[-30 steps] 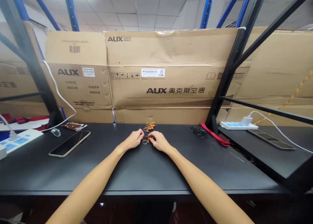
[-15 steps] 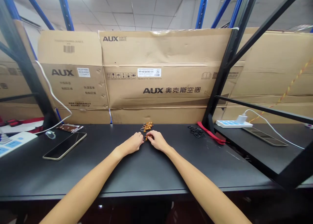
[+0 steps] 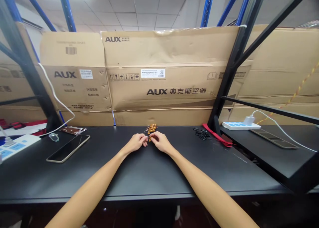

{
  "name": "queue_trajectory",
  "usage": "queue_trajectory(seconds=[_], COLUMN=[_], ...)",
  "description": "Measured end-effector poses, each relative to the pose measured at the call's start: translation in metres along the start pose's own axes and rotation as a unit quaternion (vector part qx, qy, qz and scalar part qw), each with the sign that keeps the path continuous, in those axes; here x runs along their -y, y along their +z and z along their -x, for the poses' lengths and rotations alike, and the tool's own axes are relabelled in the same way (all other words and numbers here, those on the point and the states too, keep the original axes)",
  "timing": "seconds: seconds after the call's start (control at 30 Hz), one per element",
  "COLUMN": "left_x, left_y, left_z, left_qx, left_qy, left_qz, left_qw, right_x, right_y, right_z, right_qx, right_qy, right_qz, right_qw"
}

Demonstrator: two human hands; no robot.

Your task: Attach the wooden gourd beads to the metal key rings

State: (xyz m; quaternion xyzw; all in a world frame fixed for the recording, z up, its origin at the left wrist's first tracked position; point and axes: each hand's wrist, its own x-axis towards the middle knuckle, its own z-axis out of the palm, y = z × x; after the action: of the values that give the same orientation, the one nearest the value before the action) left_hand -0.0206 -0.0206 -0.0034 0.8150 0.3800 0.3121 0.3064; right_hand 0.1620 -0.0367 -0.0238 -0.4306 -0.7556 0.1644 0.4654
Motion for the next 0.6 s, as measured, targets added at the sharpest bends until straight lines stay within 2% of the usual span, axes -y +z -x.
queue_trajectory(seconds=[0.23, 0.37, 0.6], left_x=[0.013, 0.014, 0.0], left_y=[-0.005, -0.005, -0.005], left_z=[-0.006, -0.006, -0.001], left_qx=[0.0, 0.0, -0.002], left_qy=[-0.028, -0.031, -0.088], left_qz=[0.029, 0.04, 0.186], left_qw=[0.999, 0.999, 0.979], right_x=[-0.005, -0.007, -0.002], right_y=[0.002, 0.003, 0.004], right_z=[-0.001, 0.0, 0.0], right_qx=[-0.021, -0.025, -0.029], right_qy=[0.009, 0.014, -0.004], right_qz=[0.016, 0.011, -0.01], right_qw=[1.0, 1.0, 1.0])
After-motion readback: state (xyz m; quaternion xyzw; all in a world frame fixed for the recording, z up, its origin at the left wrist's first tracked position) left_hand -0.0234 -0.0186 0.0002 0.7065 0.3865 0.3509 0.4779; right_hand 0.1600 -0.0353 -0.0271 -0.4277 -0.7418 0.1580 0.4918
